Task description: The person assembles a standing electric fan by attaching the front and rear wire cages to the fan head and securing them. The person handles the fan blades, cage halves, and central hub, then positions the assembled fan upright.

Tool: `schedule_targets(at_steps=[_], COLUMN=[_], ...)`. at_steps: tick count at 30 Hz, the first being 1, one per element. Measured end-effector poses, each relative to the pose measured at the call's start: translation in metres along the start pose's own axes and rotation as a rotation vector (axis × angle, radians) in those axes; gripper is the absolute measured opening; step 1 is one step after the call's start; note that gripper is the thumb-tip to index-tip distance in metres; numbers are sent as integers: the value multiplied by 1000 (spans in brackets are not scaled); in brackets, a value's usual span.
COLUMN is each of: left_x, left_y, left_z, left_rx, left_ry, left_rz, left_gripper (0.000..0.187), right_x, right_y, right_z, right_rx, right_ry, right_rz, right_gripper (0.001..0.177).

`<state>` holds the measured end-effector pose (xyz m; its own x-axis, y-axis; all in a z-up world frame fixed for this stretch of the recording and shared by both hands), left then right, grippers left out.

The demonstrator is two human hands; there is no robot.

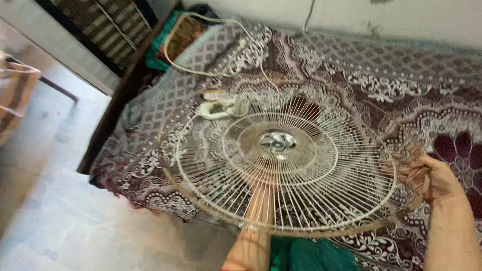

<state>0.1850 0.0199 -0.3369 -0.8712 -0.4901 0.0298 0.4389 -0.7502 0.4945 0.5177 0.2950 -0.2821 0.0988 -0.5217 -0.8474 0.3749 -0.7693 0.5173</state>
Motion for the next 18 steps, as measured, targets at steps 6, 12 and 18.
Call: schedule_targets(at_steps=[6, 12, 18], left_x=[-39, -33, 20], left_y=[-55, -46, 36], left_z=[-66, -174, -246], left_rx=[25, 104, 155], left_ry=[-1, 14, 11], left_rz=[-92, -128, -132], left_gripper=[99, 99, 99], right_x=[48, 152, 226], right_y=[22, -7, -27], right_z=[-24, -105, -118], right_rx=[164, 312, 385], right_ry=[68, 179, 339], right_rz=[23, 136, 191], right_gripper=[86, 87, 75])
Point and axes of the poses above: each hand's wrist, its own y-axis away from the middle knuckle, its own z-axis out of the palm, x = y × z, the point moved 8 cm from there along -y, towards the middle knuckle, and after that the axes turned 3 degrees about x, right-handed, at the moved point
